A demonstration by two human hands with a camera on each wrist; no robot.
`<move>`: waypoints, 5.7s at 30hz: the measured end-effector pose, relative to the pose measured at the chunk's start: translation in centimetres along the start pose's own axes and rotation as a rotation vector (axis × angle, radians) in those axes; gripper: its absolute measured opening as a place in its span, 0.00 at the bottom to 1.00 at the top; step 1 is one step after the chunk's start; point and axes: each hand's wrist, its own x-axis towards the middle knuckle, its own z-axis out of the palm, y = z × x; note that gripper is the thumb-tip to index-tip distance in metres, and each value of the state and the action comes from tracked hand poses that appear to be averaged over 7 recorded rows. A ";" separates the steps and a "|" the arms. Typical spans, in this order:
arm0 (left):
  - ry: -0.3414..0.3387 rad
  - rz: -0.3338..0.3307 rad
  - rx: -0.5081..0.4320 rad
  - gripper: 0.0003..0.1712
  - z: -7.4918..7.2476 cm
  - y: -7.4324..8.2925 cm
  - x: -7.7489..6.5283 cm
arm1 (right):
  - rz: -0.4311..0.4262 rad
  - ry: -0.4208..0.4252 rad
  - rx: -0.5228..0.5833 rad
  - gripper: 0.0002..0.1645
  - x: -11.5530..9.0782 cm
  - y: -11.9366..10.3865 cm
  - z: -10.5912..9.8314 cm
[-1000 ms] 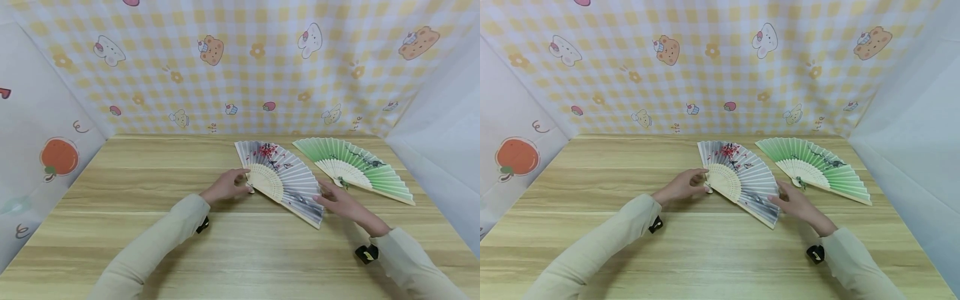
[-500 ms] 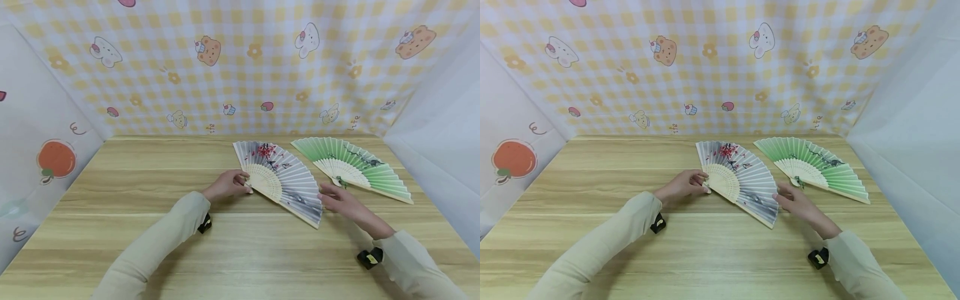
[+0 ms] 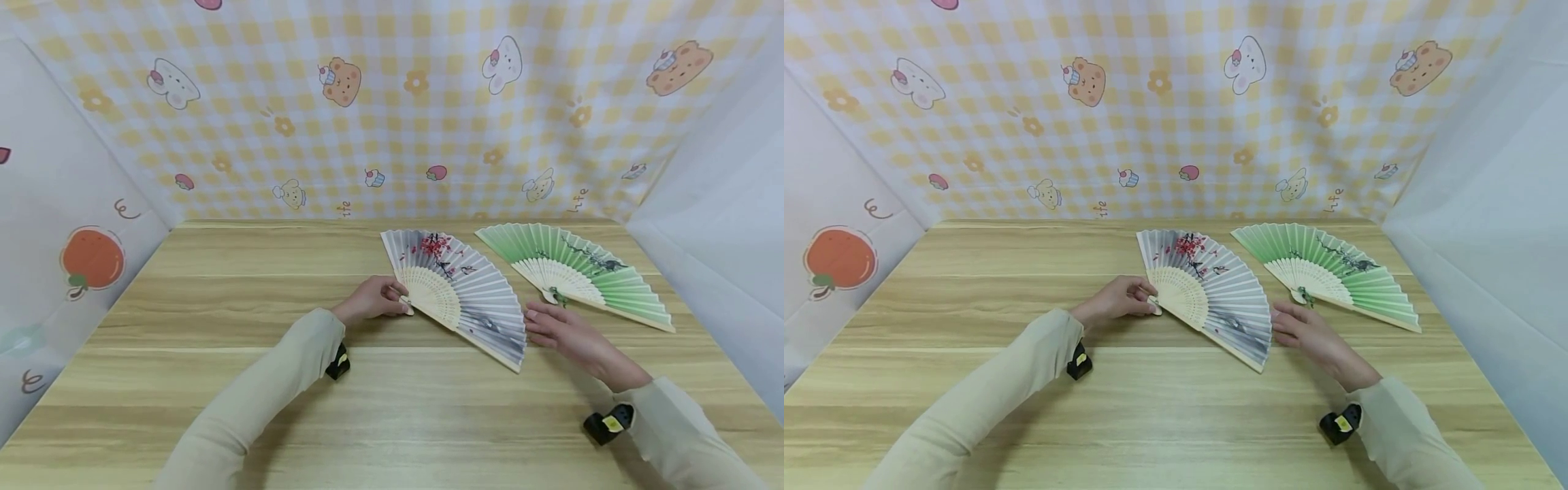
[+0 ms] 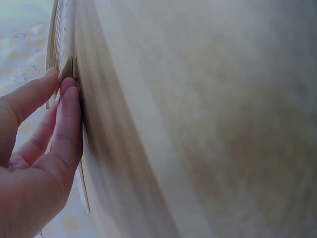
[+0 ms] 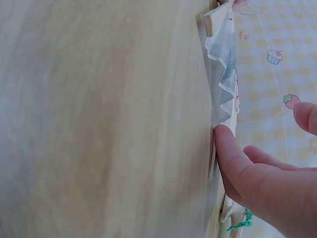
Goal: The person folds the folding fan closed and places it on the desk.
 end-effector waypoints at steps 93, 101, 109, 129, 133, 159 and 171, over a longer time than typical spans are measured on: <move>-0.002 -0.153 -0.185 0.06 0.6 0.0 -0.1 | 0.120 0.104 0.109 0.39 0.4 0.2 1.7; -0.007 -0.196 -0.174 0.05 0.5 0.0 -0.3 | 0.142 0.111 0.072 0.37 0.7 0.1 2.4; 0.008 -0.205 -0.133 0.05 0.4 0.0 -0.9 | 0.112 0.121 0.031 0.36 1.3 0.1 2.5; 0.062 -0.210 -0.152 0.06 -0.2 -0.9 -3.0 | 0.134 0.106 0.029 0.33 3.1 -0.8 3.3; 0.080 -0.233 -0.163 0.07 -0.3 -1.0 -3.4 | 0.138 0.118 0.007 0.33 3.6 -0.8 3.3; 0.132 -0.292 -0.223 0.07 -0.9 -1.9 -5.0 | 0.126 0.096 -0.073 0.32 6.3 -1.6 4.2; 0.129 -0.307 -0.251 0.07 -0.9 -2.4 -5.6 | 0.139 0.092 -0.149 0.30 8.1 -1.9 4.2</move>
